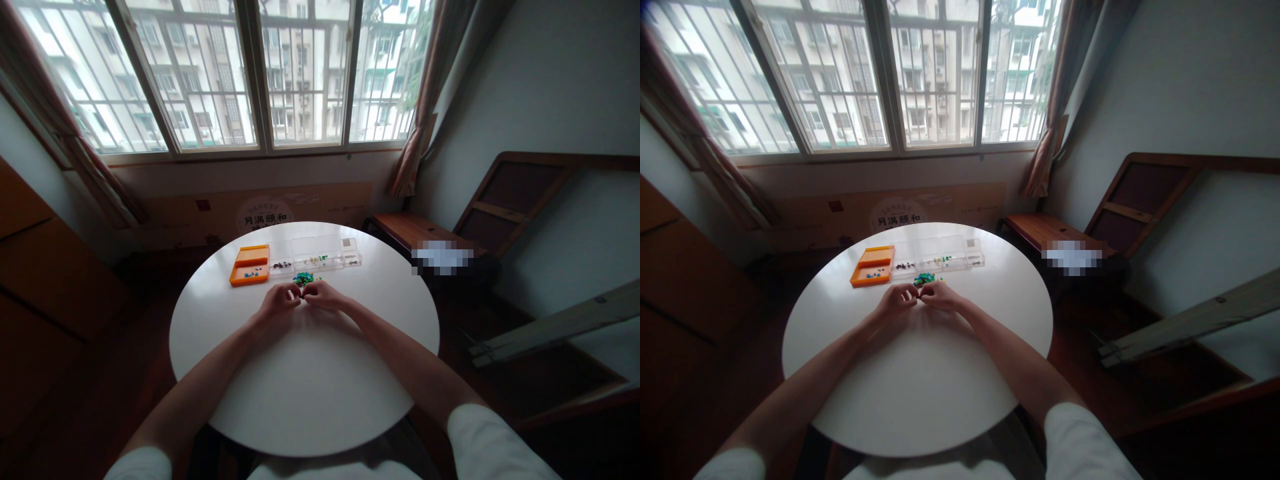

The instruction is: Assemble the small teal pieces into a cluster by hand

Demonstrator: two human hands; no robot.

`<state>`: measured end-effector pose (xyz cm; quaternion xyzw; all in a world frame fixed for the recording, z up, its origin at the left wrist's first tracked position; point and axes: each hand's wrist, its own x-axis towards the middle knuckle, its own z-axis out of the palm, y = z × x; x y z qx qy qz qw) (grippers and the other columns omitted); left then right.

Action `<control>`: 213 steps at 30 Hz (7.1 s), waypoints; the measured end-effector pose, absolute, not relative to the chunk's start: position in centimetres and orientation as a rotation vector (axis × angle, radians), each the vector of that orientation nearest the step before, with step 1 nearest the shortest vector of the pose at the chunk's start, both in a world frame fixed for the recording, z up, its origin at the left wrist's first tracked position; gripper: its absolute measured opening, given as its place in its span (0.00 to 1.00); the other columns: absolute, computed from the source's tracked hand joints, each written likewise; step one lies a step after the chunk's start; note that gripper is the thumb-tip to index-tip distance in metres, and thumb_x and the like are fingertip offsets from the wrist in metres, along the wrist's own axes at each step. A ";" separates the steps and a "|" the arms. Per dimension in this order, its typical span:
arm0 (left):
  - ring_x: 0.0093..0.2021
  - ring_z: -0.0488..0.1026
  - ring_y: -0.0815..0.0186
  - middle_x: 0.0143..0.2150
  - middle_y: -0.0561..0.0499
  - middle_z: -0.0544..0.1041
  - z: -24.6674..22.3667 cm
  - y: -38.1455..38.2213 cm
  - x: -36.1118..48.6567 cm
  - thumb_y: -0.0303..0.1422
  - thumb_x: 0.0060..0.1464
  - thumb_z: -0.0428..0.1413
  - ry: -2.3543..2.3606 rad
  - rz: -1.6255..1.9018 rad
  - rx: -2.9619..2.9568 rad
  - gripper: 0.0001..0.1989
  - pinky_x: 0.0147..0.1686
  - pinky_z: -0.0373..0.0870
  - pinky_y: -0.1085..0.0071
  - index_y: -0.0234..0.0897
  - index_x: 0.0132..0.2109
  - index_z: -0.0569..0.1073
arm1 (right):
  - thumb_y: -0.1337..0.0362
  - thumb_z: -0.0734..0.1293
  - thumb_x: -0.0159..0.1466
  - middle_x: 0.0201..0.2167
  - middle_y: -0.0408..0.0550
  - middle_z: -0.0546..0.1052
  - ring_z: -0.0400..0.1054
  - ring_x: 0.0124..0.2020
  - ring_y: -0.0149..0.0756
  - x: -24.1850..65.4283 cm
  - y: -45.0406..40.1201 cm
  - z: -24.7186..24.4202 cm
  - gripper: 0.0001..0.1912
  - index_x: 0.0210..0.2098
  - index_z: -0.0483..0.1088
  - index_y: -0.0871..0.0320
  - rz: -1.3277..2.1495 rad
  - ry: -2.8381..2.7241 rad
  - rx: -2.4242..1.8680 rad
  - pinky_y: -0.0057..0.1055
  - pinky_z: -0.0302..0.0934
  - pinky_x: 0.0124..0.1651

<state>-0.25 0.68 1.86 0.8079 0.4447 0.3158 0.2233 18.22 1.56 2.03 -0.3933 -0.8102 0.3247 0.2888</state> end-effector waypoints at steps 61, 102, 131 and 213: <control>0.24 0.68 0.72 0.25 0.53 0.74 1.6 0.9 -0.2 0.28 0.42 0.55 1.237 0.863 2.212 0.07 0.23 0.60 0.79 0.35 0.32 0.75 | 0.69 0.61 0.53 0.23 0.43 0.72 0.62 0.26 0.28 18.2 1.8 1.9 0.09 0.28 0.73 0.64 0.851 -2.194 -1.061 0.23 0.54 0.29; 0.24 0.68 0.72 0.25 0.54 0.73 1.6 0.8 -0.3 0.29 0.43 0.54 1.254 0.848 2.249 0.07 0.24 0.59 0.79 0.36 0.32 0.75 | 0.69 0.61 0.52 0.22 0.43 0.71 0.62 0.25 0.28 18.2 1.6 2.0 0.09 0.28 0.72 0.64 0.852 -2.189 -1.038 0.23 0.53 0.29; 0.24 0.68 0.72 0.26 0.54 0.75 1.6 0.9 -0.2 0.29 0.44 0.54 1.230 0.855 2.221 0.07 0.23 0.59 0.79 0.36 0.33 0.75 | 0.69 0.61 0.53 0.24 0.44 0.72 0.63 0.26 0.28 18.2 1.8 1.9 0.09 0.29 0.73 0.64 0.881 -2.164 -1.040 0.23 0.54 0.30; 0.27 0.72 0.66 0.34 0.48 0.77 0.6 6.1 -5.5 0.40 0.51 0.53 1.824 1.357 1.843 0.14 0.27 0.66 0.73 0.35 0.38 0.75 | 0.60 0.68 0.54 0.23 0.46 0.72 0.65 0.24 0.29 18.0 1.9 2.1 0.13 0.32 0.72 0.65 1.309 -1.750 -0.976 0.26 0.59 0.27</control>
